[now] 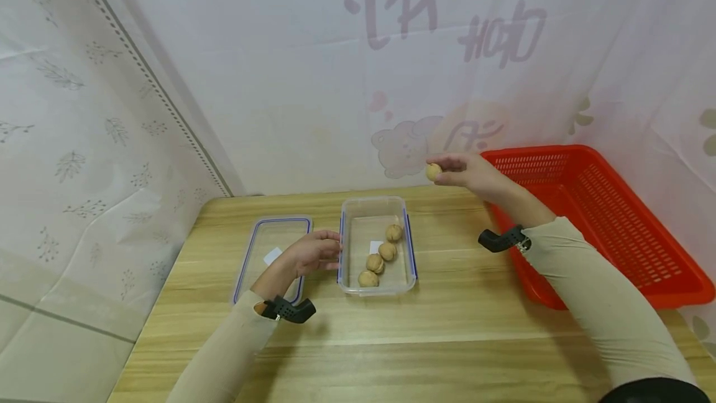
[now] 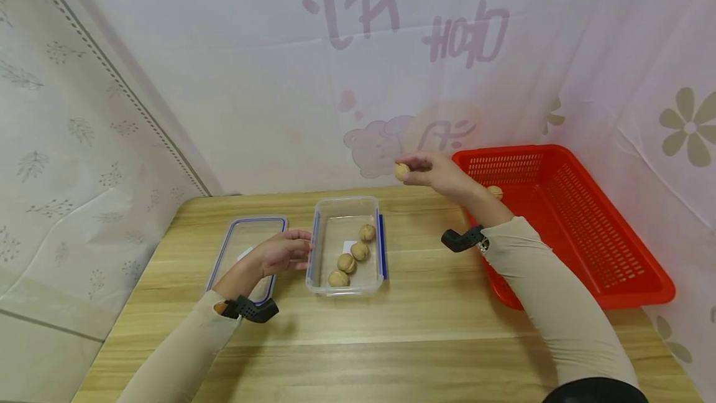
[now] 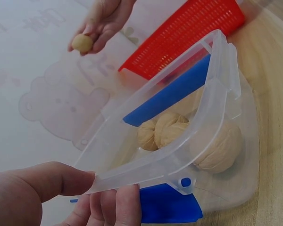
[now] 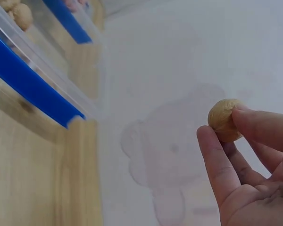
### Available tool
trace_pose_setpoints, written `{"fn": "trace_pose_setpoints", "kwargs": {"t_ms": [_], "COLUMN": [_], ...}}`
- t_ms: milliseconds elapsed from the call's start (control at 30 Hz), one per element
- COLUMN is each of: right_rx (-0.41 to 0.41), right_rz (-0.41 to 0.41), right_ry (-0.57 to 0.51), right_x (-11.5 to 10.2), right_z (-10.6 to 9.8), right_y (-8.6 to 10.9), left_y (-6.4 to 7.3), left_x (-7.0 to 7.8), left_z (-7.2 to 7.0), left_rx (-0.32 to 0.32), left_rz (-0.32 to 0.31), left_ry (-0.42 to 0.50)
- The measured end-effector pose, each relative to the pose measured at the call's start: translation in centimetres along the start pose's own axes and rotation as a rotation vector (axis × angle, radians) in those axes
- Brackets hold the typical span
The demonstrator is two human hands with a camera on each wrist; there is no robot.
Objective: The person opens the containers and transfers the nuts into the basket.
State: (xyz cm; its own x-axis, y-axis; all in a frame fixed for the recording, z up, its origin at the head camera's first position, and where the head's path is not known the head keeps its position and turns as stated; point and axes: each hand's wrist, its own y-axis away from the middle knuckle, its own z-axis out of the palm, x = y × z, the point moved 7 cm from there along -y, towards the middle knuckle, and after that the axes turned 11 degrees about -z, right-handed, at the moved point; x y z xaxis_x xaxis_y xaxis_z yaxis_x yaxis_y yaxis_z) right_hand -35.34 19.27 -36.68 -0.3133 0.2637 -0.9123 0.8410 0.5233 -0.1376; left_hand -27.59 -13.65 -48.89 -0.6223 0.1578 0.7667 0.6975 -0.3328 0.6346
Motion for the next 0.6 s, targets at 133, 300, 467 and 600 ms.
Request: {"fn": "trace_pose_setpoints", "kwargs": {"t_ms": [133, 300, 467, 600], "right_rx": [0.071, 0.136, 0.147, 0.165], "right_rz": [0.000, 0.060, 0.136, 0.176], "right_ry": [-0.025, -0.020, 0.068, 0.107], "right_x": [0.3, 0.6, 1.4, 2.2], "right_z": [-2.4, -4.7, -6.8, -8.2], "right_y": [1.1, 2.9, 4.5, 5.6], "left_y": [0.0, 0.0, 0.0, 0.1], "left_x": [-0.1, -0.2, -0.1, -0.1], "left_z": [0.0, 0.0, 0.0, 0.0], "left_rx": [-0.004, -0.012, -0.016, -0.015], "left_rz": [-0.003, -0.004, 0.000, -0.003], "left_ry": [0.001, 0.005, 0.005, 0.007]}}
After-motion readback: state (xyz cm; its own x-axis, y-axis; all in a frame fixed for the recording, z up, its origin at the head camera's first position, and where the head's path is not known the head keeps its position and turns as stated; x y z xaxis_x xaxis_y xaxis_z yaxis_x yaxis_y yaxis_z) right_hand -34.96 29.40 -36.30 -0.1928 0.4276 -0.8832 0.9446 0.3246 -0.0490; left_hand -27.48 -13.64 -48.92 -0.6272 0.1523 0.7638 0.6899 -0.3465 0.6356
